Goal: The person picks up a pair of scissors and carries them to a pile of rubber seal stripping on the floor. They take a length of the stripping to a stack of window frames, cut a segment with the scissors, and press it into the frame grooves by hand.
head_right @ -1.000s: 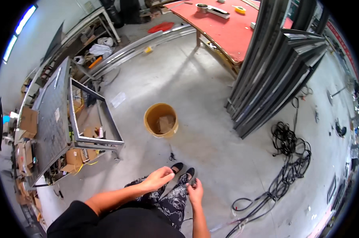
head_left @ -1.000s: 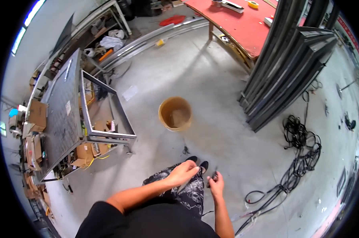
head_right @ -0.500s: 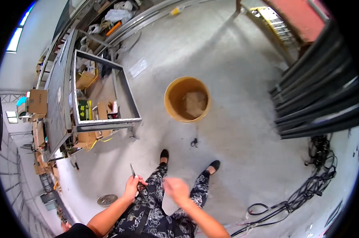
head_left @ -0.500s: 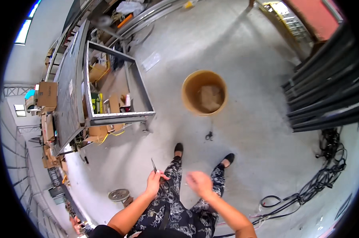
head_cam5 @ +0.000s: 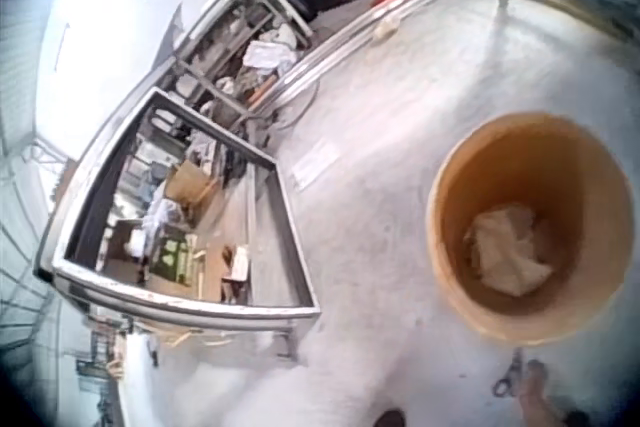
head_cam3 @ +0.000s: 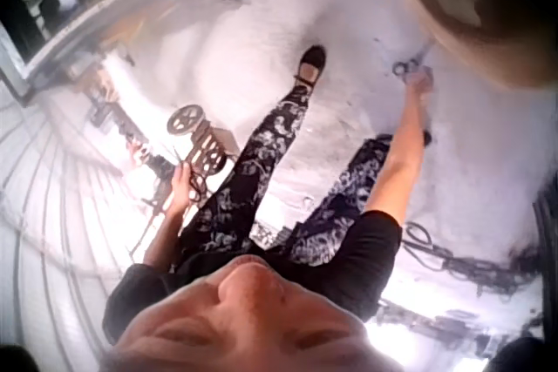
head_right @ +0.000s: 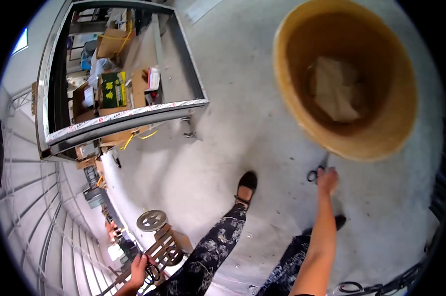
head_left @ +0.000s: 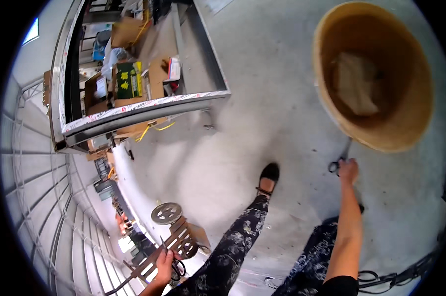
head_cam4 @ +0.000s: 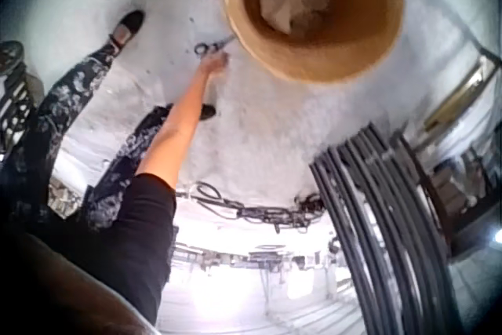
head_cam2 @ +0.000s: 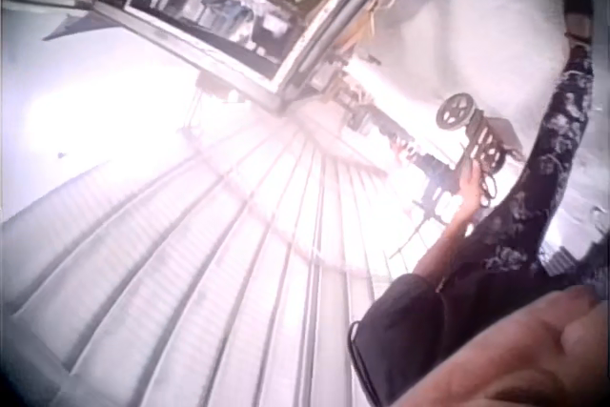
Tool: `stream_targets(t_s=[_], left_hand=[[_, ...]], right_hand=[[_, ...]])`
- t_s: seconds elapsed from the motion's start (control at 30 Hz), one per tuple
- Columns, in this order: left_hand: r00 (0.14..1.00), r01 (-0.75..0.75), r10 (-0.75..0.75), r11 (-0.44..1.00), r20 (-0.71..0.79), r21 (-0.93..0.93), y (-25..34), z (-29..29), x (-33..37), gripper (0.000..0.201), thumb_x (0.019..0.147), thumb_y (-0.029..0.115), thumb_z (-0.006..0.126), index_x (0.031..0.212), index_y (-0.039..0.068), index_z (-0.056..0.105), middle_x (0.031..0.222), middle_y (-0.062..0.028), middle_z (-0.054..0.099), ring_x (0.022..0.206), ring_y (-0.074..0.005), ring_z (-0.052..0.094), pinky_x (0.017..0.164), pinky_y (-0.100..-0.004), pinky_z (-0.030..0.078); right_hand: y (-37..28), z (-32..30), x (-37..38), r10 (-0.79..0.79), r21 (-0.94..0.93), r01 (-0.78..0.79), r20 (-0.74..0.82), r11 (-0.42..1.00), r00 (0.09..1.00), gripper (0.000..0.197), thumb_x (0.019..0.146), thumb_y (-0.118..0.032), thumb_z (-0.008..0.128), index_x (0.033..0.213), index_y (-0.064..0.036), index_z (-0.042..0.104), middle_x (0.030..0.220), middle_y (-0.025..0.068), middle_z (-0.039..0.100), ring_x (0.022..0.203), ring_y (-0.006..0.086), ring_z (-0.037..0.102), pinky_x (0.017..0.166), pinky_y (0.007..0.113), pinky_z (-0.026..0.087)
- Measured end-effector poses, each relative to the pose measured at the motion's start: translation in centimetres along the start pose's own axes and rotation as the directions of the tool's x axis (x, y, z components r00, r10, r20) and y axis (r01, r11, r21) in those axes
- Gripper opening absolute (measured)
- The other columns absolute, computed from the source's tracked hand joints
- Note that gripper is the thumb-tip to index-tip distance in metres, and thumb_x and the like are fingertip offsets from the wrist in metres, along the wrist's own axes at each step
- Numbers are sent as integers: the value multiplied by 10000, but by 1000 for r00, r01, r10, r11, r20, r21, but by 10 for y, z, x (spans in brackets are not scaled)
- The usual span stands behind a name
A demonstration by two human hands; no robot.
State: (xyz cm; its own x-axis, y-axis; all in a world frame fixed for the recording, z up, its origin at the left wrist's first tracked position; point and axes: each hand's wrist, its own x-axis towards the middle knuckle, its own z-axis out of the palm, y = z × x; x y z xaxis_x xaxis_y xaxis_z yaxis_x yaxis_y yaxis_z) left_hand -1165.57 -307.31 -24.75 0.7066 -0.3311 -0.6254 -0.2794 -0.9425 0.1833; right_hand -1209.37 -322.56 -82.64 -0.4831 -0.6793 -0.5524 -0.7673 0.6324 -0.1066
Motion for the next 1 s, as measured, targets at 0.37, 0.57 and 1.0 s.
stream_targets(t_s=[0.37,0.57,1.0], left_hand=[[996,30,-11,977,89,-212,2,5,-10,253,988,199,397,995,-21,520,825,-98,640,810,-188,633,797,-308,458],[983,-24,98,907,155,-421,53,-25,-34,265,1003,237,402,1000,4,527,806,-90,640,815,-182,627,814,-321,460],[916,83,281,569,288,-818,153,-137,-81,262,977,266,434,955,24,531,756,-103,639,703,-160,601,663,-298,469]], right_hand=[[-36,-36,-120,-148,179,100,278,979,949,314,758,-286,665,926,-31,589,902,180,646,866,373,622,748,467,490],[-1,-141,-277,74,412,-358,565,838,822,284,718,-42,701,983,13,615,827,104,646,749,226,618,648,356,501],[-509,-615,-502,-798,959,-175,281,221,533,336,920,-315,585,1055,-8,572,952,43,610,842,135,601,723,259,514]])
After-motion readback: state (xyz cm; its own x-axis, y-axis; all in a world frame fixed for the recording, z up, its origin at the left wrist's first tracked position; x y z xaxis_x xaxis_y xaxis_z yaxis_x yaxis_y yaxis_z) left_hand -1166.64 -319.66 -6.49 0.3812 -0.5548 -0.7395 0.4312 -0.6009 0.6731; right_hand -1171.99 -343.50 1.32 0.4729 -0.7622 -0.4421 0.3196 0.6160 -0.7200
